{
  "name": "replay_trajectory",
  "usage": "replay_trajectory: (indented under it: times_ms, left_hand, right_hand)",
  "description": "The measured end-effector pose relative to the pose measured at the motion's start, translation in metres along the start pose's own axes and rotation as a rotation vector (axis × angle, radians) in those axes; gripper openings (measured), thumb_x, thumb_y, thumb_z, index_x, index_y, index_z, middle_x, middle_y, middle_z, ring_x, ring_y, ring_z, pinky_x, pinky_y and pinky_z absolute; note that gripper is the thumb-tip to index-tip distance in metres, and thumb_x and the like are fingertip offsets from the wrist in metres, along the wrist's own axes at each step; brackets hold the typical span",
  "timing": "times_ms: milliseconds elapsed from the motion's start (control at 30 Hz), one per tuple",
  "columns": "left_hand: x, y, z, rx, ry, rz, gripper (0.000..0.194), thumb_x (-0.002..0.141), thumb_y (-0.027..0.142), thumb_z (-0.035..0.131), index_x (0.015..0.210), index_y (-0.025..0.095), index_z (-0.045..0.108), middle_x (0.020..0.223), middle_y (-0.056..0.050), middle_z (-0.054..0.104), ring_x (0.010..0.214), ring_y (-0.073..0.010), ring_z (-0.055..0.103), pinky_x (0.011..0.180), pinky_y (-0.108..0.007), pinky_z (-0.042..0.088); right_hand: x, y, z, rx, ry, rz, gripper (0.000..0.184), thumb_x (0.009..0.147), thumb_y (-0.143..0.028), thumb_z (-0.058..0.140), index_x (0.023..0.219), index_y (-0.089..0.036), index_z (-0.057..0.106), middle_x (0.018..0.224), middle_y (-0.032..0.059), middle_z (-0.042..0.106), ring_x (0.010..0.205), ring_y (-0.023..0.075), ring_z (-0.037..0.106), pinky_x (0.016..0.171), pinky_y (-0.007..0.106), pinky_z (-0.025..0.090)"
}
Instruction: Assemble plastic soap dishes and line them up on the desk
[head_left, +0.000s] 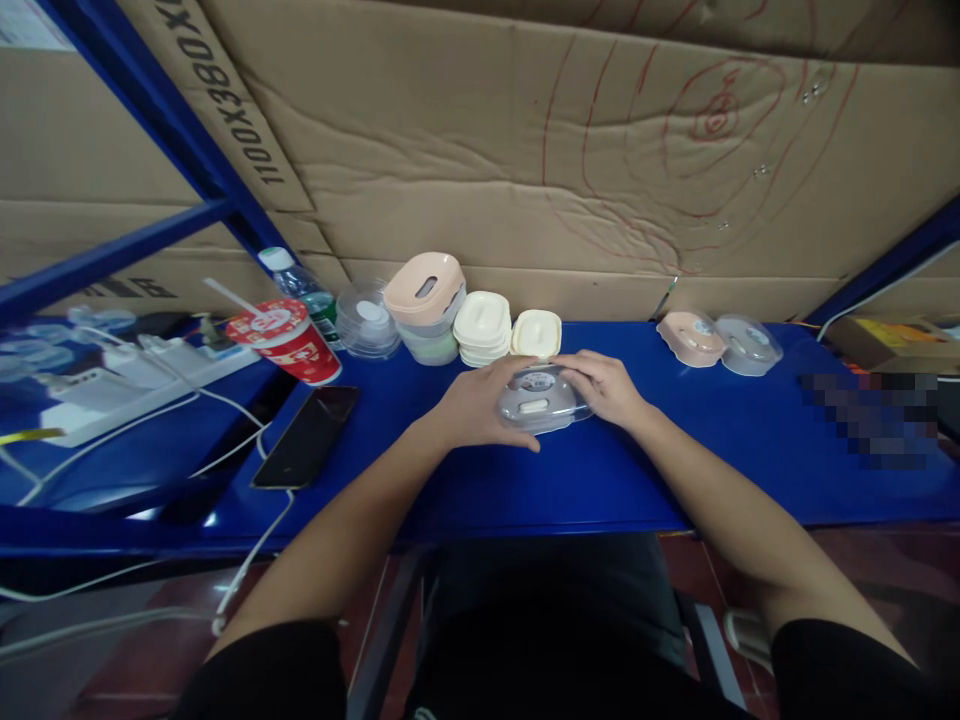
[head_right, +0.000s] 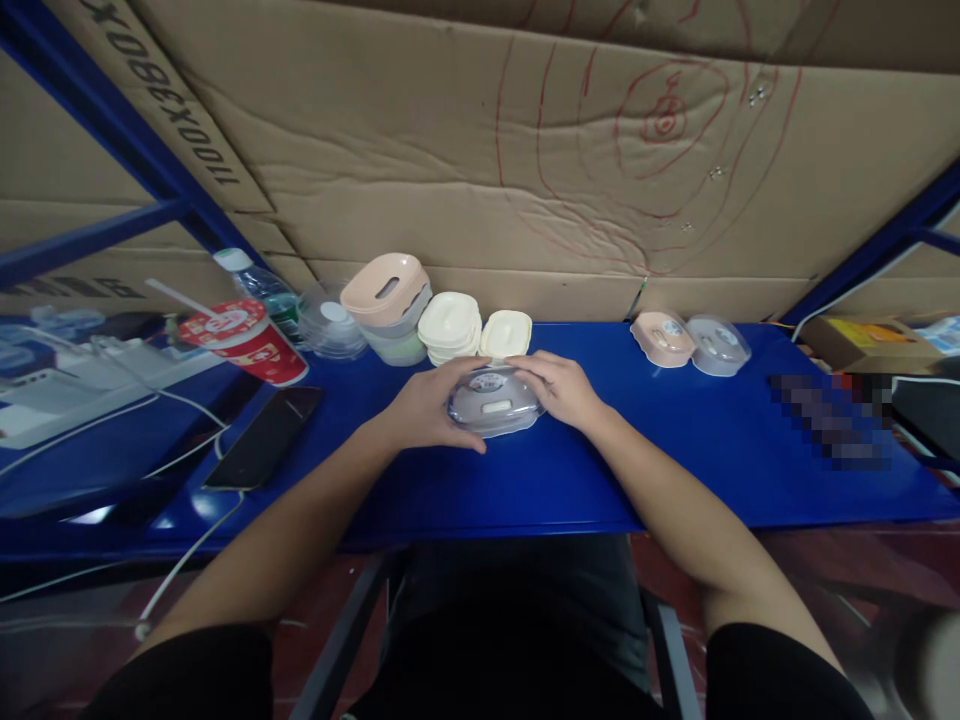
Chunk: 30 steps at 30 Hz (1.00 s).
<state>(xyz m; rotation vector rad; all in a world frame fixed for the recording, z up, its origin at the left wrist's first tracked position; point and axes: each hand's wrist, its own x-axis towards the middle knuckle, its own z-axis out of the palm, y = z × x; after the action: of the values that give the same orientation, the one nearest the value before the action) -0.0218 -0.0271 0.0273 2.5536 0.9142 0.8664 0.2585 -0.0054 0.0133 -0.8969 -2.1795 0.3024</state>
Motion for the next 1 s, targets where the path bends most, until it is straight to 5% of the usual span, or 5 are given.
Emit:
replay_trajectory:
  times_ms: [333,567,700,900,1000]
  left_hand:
    - [0.004,0.003,-0.005,0.175,-0.064,-0.083,0.089,0.074,0.066,0.084,0.146,0.02,0.059,0.147,-0.015,0.066,0.135,-0.0351,0.065,0.117,-0.051,0.05]
    - [0.003,-0.007,0.001,0.249,-0.288,-0.149,0.092,0.078,0.072,0.078,0.152,0.023,0.055,0.148,-0.015,0.066,0.133,-0.036,0.065,0.112,-0.052,0.053]
    - [0.002,-0.014,0.007,0.245,-0.214,-0.093,0.087,0.081,0.069,0.075,0.152,0.023,0.055,0.148,-0.016,0.065,0.133,-0.0367,0.064,0.112,-0.054,0.053]
    - [0.002,-0.02,0.016,0.214,-0.12,-0.03,0.083,0.079,0.069,0.079,0.147,0.025,0.06,0.15,-0.015,0.064,0.137,-0.0375,0.061,0.115,-0.056,0.051]
    - [0.0,-0.023,0.02,0.166,-0.136,-0.05,0.082,0.081,0.068,0.079,0.148,0.026,0.059,0.153,-0.015,0.062,0.14,-0.037,0.06,0.115,-0.055,0.051]
  right_hand:
    - [0.001,0.03,-0.003,-0.15,-0.093,0.114,0.055,0.107,-0.04,0.053,0.159,-0.023,0.051,0.116,0.0101,0.079,0.1,0.0276,0.075,0.093,0.047,0.06]
    - [0.0,0.028,0.0,0.031,-0.215,0.039,0.062,0.107,-0.057,0.052,0.159,-0.023,0.053,0.14,0.014,0.072,0.124,0.03,0.07,0.106,0.05,0.057]
    - [0.0,0.022,0.002,0.037,-0.304,0.0,0.056,0.109,-0.054,0.048,0.158,-0.026,0.055,0.151,0.0136,0.065,0.136,0.0311,0.063,0.116,0.053,0.051]
    - [0.0,0.03,-0.004,0.049,-0.311,0.044,0.054,0.105,-0.047,0.06,0.154,-0.026,0.058,0.142,0.0121,0.071,0.116,0.028,0.072,0.101,0.051,0.06]
    - [0.0,0.03,-0.004,0.042,-0.309,0.022,0.051,0.105,-0.038,0.06,0.155,-0.028,0.057,0.151,0.0108,0.066,0.134,0.03,0.065,0.113,0.055,0.053]
